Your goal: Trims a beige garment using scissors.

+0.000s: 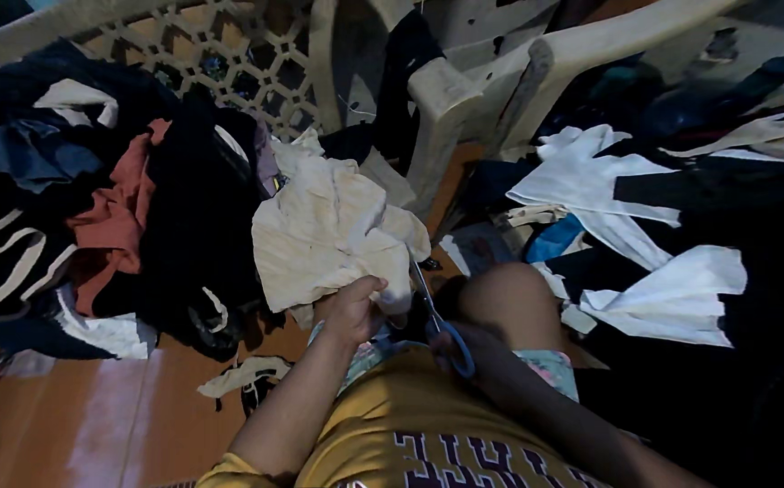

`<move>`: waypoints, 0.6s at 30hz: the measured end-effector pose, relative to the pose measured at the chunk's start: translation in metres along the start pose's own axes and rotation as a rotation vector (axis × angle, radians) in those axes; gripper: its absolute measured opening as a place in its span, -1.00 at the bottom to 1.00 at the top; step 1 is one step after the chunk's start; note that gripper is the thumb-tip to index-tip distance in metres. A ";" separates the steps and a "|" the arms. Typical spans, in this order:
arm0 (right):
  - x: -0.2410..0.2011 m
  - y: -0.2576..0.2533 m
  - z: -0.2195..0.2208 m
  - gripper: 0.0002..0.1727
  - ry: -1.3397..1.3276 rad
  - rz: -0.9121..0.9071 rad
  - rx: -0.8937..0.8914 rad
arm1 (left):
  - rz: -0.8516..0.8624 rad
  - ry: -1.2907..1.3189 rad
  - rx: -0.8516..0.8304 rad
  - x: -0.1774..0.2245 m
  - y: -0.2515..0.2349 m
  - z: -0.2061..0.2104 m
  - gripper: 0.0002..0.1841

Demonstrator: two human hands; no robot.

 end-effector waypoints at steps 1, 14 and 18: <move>0.000 -0.001 0.001 -0.72 -0.028 0.006 -0.011 | 0.001 -0.040 -0.007 0.000 0.002 0.000 -0.77; 0.002 -0.013 0.012 -0.44 -0.333 -0.008 -0.092 | 0.015 -0.152 -0.145 -0.006 0.011 0.001 -0.69; 0.000 -0.011 0.012 -0.65 -0.293 -0.040 -0.053 | 0.020 -0.128 -0.166 -0.008 0.012 -0.003 -0.69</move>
Point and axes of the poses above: each hand's wrist, its own y-axis away from the middle knuckle, its own z-axis out of the palm, x = y × z, the point moved 6 cm from there along -y, towards the middle knuckle, and after that the axes turned 9 degrees about -y, right-handed, at the moved point
